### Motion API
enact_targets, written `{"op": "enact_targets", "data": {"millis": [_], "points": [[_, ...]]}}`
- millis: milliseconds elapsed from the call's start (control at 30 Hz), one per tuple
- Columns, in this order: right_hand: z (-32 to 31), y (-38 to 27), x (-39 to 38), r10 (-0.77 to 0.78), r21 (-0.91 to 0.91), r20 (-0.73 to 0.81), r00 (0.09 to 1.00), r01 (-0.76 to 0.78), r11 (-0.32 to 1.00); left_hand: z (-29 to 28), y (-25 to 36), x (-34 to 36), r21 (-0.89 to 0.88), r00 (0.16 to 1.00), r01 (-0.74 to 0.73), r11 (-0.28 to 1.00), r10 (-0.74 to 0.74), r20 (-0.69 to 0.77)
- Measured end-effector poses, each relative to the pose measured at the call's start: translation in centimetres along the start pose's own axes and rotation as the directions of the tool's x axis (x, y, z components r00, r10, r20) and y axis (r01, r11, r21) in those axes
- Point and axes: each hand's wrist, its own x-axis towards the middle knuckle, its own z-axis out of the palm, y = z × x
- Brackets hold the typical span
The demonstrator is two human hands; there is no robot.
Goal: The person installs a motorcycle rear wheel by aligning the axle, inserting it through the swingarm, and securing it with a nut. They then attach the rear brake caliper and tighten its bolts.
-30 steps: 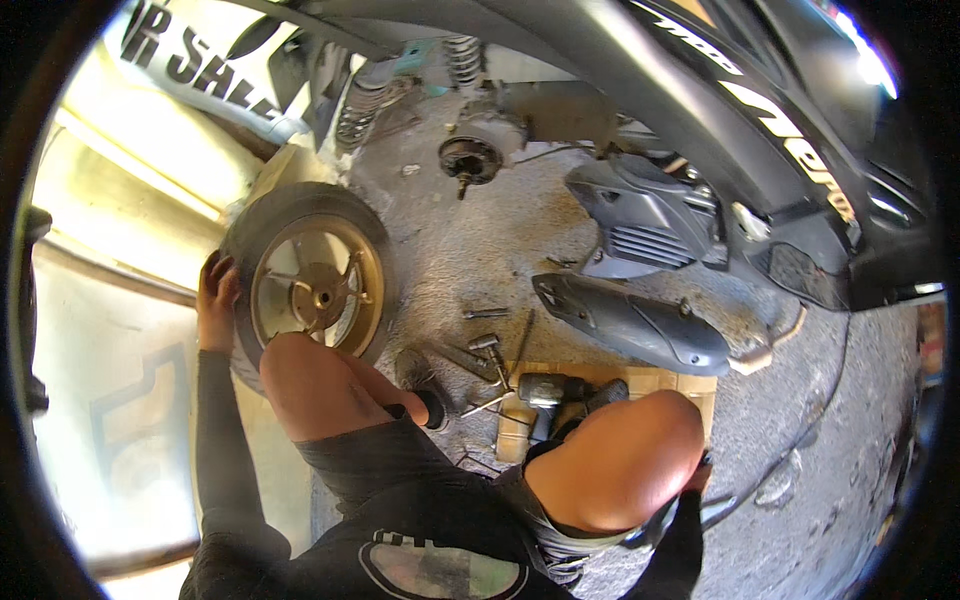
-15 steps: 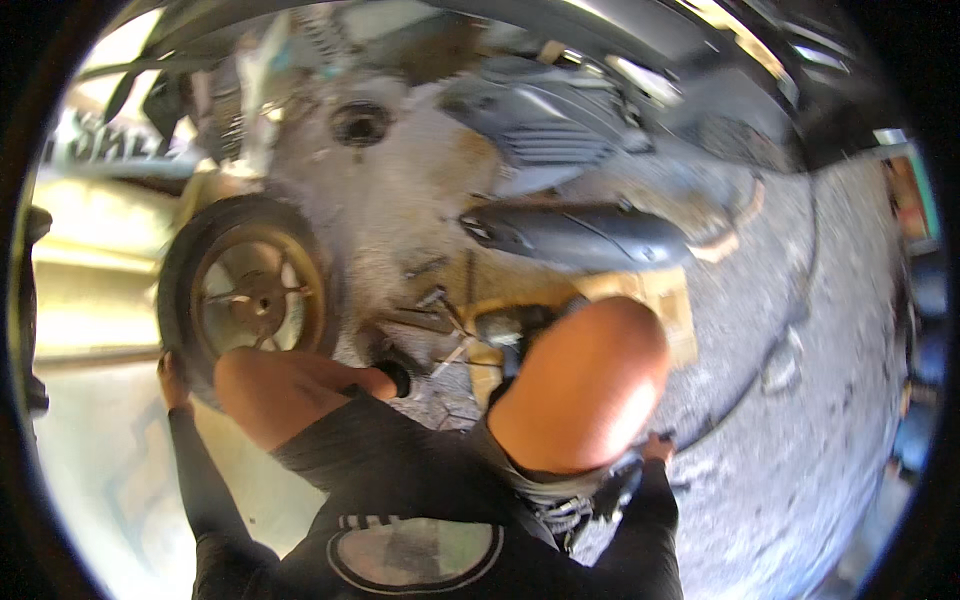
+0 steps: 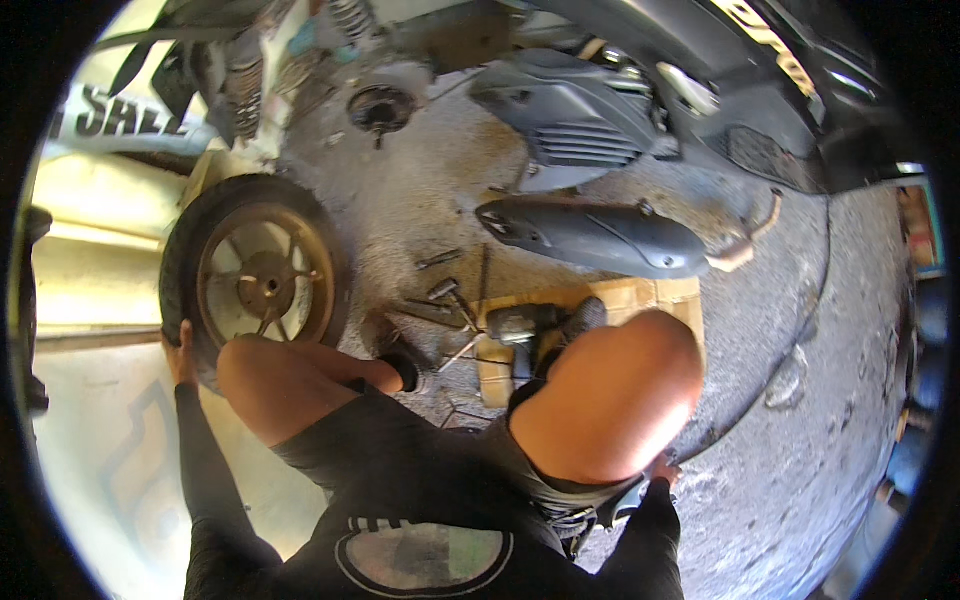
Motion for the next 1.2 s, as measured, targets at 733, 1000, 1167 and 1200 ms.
{"op": "enact_targets", "data": {"millis": [733, 1000, 1167, 1200], "points": [[-21.2, -59.8, -59.7, -0.849, 0.156, 0.070, -0.524, 0.846, -0.510, -0.5, 3.9, -6.5, 0.071, 0.823, -0.565, 0.822, 0.568, -0.031], [-14.5, -56.2, -70.7, -0.629, 0.143, 0.126, -0.767, 0.641, -0.754, 1.4, 15.2, -2.7, 0.066, 0.607, -0.791, 0.609, 0.766, 0.210], [-10.9, -55.6, -72.2, -0.575, -0.038, 0.049, -0.817, 0.573, -0.818, 4.9, 23.7, -3.6, 0.054, 0.518, -0.845, 0.533, 0.788, 0.331], [-10.3, -56.0, -71.8, -0.616, -0.083, 0.060, -0.786, 0.611, -0.788, 5.9, 25.5, -4.1, 0.036, 0.499, -0.854, 0.519, 0.799, 0.335]]}}
